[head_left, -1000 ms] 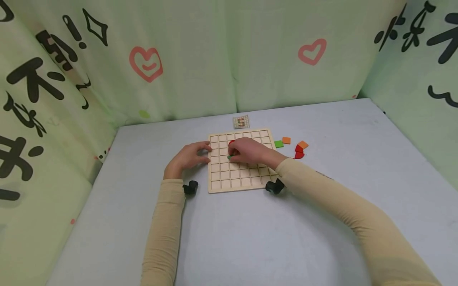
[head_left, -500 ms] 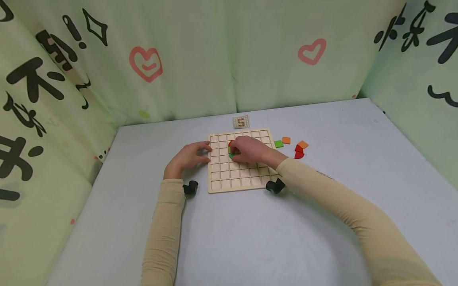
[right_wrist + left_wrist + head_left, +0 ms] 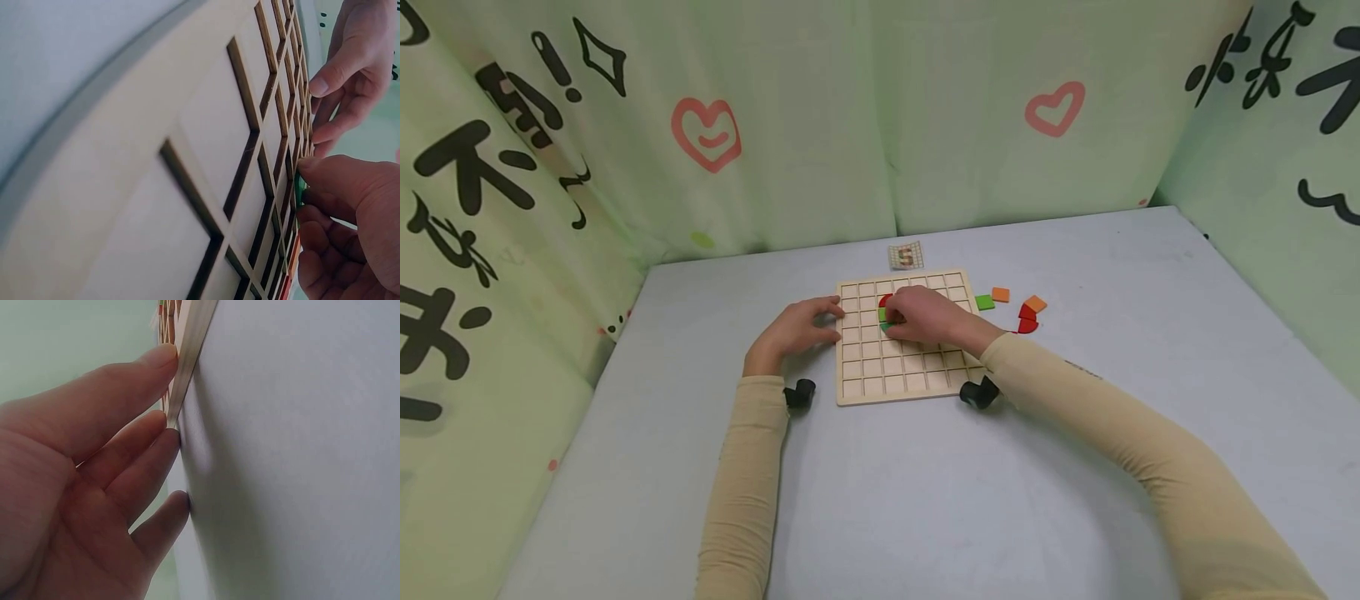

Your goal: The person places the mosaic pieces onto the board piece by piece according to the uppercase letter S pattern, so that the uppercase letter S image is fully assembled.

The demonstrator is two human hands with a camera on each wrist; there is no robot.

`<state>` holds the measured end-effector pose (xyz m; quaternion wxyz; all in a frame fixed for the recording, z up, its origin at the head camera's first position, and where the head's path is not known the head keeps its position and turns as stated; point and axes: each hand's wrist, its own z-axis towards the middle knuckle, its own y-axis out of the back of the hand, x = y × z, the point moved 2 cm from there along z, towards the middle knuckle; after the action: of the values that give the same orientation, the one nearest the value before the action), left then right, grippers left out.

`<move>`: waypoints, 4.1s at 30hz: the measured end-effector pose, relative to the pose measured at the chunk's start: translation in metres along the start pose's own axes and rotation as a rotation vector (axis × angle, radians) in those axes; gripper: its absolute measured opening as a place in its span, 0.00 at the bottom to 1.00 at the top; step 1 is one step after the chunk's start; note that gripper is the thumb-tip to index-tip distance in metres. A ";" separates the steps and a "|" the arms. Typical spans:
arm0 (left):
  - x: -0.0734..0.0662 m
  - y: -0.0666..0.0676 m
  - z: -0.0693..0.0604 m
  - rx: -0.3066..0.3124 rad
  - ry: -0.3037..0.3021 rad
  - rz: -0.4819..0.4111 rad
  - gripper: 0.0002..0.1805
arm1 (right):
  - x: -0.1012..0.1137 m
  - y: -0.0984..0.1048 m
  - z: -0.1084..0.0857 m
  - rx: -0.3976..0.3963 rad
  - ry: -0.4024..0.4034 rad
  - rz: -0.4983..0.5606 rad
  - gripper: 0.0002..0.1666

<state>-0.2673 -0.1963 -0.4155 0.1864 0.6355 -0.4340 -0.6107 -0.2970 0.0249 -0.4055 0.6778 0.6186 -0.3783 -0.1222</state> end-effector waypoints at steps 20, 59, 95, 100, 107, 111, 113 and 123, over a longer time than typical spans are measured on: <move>-0.001 0.000 0.000 -0.003 -0.001 0.008 0.22 | -0.016 0.014 -0.017 -0.073 -0.041 0.103 0.14; -0.001 -0.001 0.000 0.007 0.019 -0.001 0.22 | -0.133 0.042 -0.093 -0.045 -0.347 0.059 0.20; 0.001 -0.001 0.001 0.000 0.030 -0.003 0.21 | -0.096 0.046 -0.070 -0.105 -0.246 0.019 0.21; 0.000 0.000 0.001 -0.002 0.025 -0.001 0.21 | -0.061 0.037 -0.057 -0.085 -0.098 -0.001 0.19; -0.001 0.000 0.003 0.002 0.026 0.003 0.22 | -0.024 0.018 -0.041 -0.041 0.045 -0.061 0.16; -0.001 0.000 0.003 0.003 0.031 0.001 0.22 | -0.015 0.012 -0.034 -0.052 0.064 -0.101 0.16; -0.002 -0.001 0.002 0.004 0.032 -0.002 0.22 | -0.014 0.010 -0.031 -0.055 0.062 -0.106 0.16; -0.001 -0.001 0.002 0.002 0.032 -0.003 0.22 | -0.016 0.003 -0.025 -0.026 0.035 -0.089 0.15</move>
<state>-0.2683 -0.1945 -0.4165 0.1919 0.6458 -0.4306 -0.6005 -0.2925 0.0546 -0.4078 0.6861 0.6279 -0.3370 -0.1464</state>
